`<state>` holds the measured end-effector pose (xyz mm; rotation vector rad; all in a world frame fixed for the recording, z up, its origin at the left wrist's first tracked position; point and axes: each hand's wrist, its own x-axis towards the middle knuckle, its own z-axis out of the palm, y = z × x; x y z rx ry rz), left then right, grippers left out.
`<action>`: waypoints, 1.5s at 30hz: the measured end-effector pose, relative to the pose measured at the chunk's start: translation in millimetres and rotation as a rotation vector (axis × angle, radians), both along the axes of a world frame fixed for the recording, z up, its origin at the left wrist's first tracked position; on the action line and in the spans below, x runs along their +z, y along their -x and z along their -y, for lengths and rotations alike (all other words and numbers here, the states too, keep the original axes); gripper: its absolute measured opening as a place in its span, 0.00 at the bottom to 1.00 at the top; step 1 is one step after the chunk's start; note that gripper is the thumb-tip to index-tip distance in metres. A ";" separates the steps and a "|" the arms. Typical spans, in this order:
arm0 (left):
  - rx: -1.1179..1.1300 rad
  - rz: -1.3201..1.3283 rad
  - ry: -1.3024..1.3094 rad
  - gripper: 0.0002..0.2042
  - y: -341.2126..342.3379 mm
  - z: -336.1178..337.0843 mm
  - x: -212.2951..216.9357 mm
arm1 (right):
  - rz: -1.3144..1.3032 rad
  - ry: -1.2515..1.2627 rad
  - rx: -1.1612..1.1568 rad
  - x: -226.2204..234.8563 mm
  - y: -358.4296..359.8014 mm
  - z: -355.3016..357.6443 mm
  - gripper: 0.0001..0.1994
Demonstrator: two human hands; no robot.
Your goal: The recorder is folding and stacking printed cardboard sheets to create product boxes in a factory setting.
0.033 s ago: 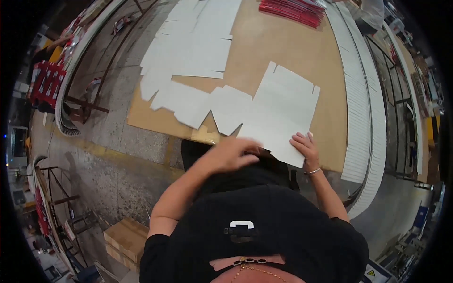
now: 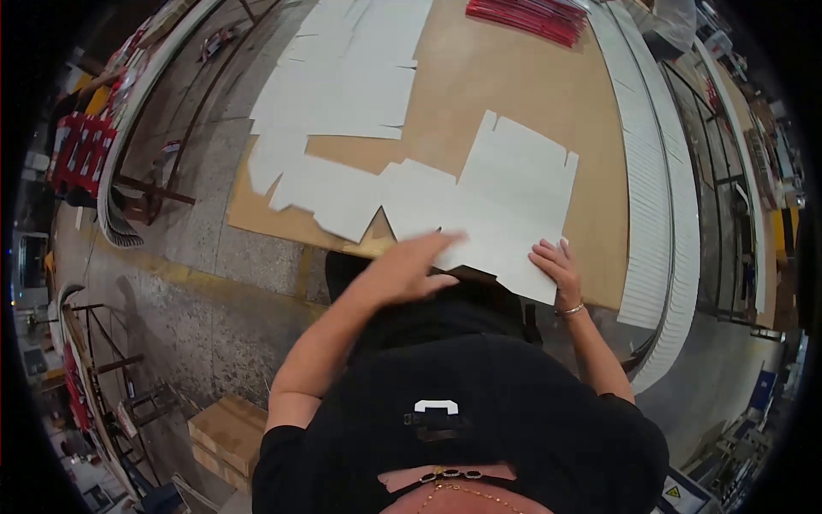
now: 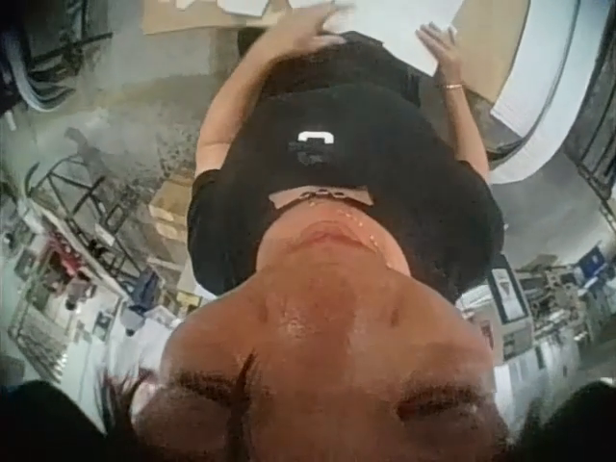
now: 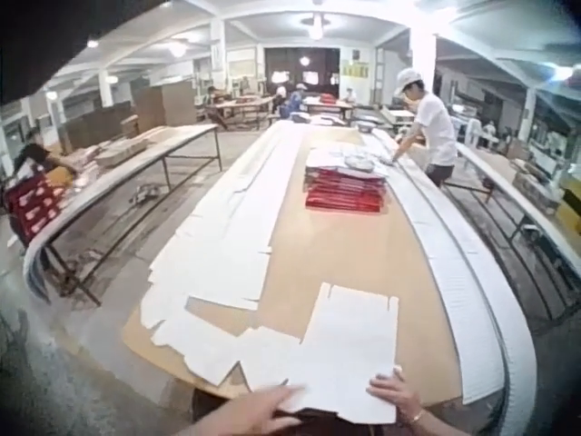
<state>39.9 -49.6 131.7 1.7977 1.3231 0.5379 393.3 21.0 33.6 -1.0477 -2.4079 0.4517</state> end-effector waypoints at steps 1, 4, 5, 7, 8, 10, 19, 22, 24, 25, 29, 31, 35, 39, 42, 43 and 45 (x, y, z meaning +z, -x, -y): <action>-0.070 -0.327 -0.140 0.43 4.7 -7.1 -3.5 | 0.004 0.024 0.000 -0.9 -9.0 2.4 0.16; -0.224 -0.713 -0.125 0.46 -0.8 -7.1 -49.9 | 0.087 0.087 0.006 3.8 -23.1 8.7 0.18; -0.234 -0.712 -0.124 0.46 -3.9 -4.6 -61.6 | 0.236 0.065 -0.031 12.4 -22.6 13.5 0.19; -0.091 -0.540 -0.349 0.37 -10.7 -0.1 -69.0 | 0.371 0.087 -0.065 32.5 -25.5 21.5 0.28; -0.106 -0.538 -0.349 0.37 -11.3 -1.8 -73.0 | 0.370 0.094 -0.077 30.2 -30.2 22.5 0.28; -0.073 -0.439 -0.306 0.23 -21.5 -9.8 -67.3 | 0.221 0.085 -0.070 18.5 -50.4 22.5 0.30; 0.175 -0.187 -0.565 0.17 -70.9 -23.3 -101.6 | 0.211 -0.189 -0.726 30.4 19.9 3.9 0.25; -0.064 -0.315 -0.587 0.21 -71.4 -16.2 -95.0 | -0.061 -0.222 -0.242 23.9 43.5 -0.9 0.20; -0.120 -0.368 -0.635 0.21 -57.8 -16.4 -71.3 | -0.128 -0.034 0.042 20.9 58.6 4.3 0.17; -0.177 -0.424 -0.686 0.21 -46.0 -15.6 -61.6 | -0.131 -0.034 0.045 15.6 56.5 3.1 0.17; -0.229 -0.324 -0.104 0.23 5.6 -51.0 -72.8 | -0.198 0.114 0.021 8.0 54.5 -1.1 0.16; 0.129 -0.226 -0.049 0.25 4.2 -60.7 -77.7 | -0.195 0.096 0.001 13.5 58.3 -0.7 0.14; -0.128 -0.763 -0.358 0.32 -55.1 -30.5 -67.8 | -0.138 0.109 0.005 21.2 55.5 4.3 0.13; -0.093 -0.816 -0.403 0.33 -71.6 -16.0 -74.6 | -0.144 0.355 -0.253 28.5 41.7 59.7 0.11; -0.164 -0.844 -0.308 0.32 -90.6 -19.0 -66.5 | -0.450 1.509 -0.658 32.7 57.4 78.2 0.18; -0.165 -0.837 -0.311 0.32 -99.5 -17.6 -66.7 | -0.647 1.557 -0.728 21.8 57.1 79.8 0.18; -0.248 -0.744 -0.263 0.32 -114.9 -10.7 -66.9 | -0.811 1.601 -0.803 17.2 63.3 76.6 0.18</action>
